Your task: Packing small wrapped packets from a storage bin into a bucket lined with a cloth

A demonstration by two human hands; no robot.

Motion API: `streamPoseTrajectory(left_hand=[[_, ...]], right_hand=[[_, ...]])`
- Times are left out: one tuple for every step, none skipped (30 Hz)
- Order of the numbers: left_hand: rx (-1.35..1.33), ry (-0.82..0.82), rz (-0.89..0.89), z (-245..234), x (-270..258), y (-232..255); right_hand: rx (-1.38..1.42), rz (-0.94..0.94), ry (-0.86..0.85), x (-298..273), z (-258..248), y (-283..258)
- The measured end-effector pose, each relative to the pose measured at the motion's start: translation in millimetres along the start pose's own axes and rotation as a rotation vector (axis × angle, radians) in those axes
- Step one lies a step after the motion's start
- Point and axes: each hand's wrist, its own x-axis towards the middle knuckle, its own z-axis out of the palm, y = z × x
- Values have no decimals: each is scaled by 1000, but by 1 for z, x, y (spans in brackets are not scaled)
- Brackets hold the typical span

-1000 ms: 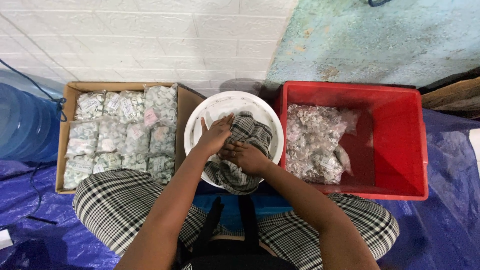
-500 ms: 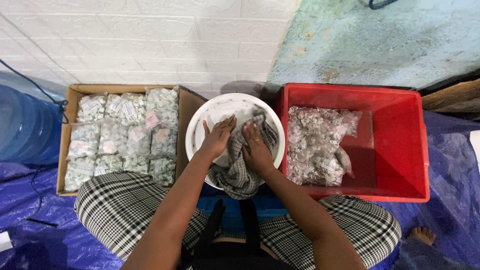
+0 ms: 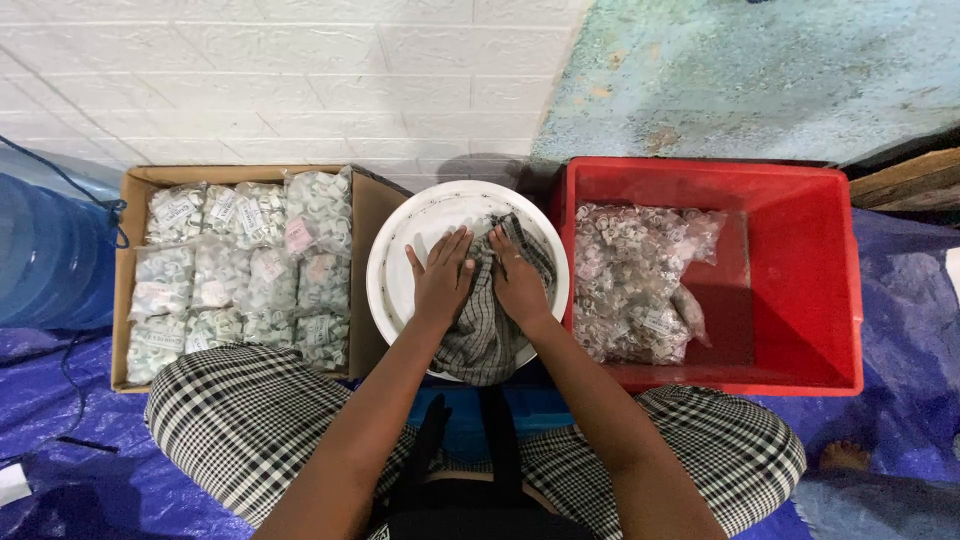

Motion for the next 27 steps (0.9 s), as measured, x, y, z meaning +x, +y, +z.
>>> streamPoseTrajectory(left_hand=[[3,-2,0,-1,-1,-1],[59,-6,-5,0,-1,0],[115,-11,-10,0,0,0],[116,-10,-8,7,0,-5],[253,-12,-2,14,0,-10],[392,-14,1,20,0,-16],[393,-12,0,18,1,-17],[299,-26,4,17,0,-16],[204,-39,7,17,-1,-16],[203,-39,7,15,-2,-14],[182,-42,6,13,-3,-11],[161,-39,5,10,-1,-9],[161,-34,6,10,1,-8],[253,-7,14,10,1,-7],[345,20,23,10,0,-6],[348,25,23,16,-1,-13],[348,-25,23,22,-2,-20],[347,-74,23,28,-2,-27],[351,-67,25,20,1,-22],[342,-54,27,14,0,-15],[333,-40,29,8,-2,-8],[331,-39,32,6,-1,-7],[290,-45,28,5,-1,-6],[250,-49,22,4,-1,-5],[248,-45,23,8,1,-7],[254,-30,26,11,1,-10],[259,-14,29,14,1,-12]], right_hand=[[4,0,0,7,5,3],[-10,-25,22,14,8,7],[-25,-51,45,22,11,10],[-25,-52,46,20,13,11],[-148,-116,50,18,16,11],[-271,-182,51,16,20,11],[-270,-185,51,10,17,8],[-350,-257,31,1,14,6],[-429,-329,10,-8,11,4],[-431,-328,10,-7,7,8],[-351,-356,-17,-7,3,13],[-273,-390,-42,-4,-2,16],[-276,-394,-40,6,-2,18],[-227,-261,-43,14,0,20],[-177,-128,-45,21,2,22],[-176,-133,-42,14,1,12],[-260,-195,-52,8,-2,2],[-346,-257,-60,2,-4,-7],[-346,-263,-54,-1,-4,-2],[-348,-323,-105,-9,-3,5],[-348,-383,-157,-16,-2,12],[-351,-381,-154,-15,-10,17],[-352,-398,-171,-15,-17,22],[-355,-418,-188,-13,-25,27],[-359,-420,-187,-9,-23,26],[-356,-290,-157,-6,-19,25],[-353,-161,-127,-3,-15,23]])
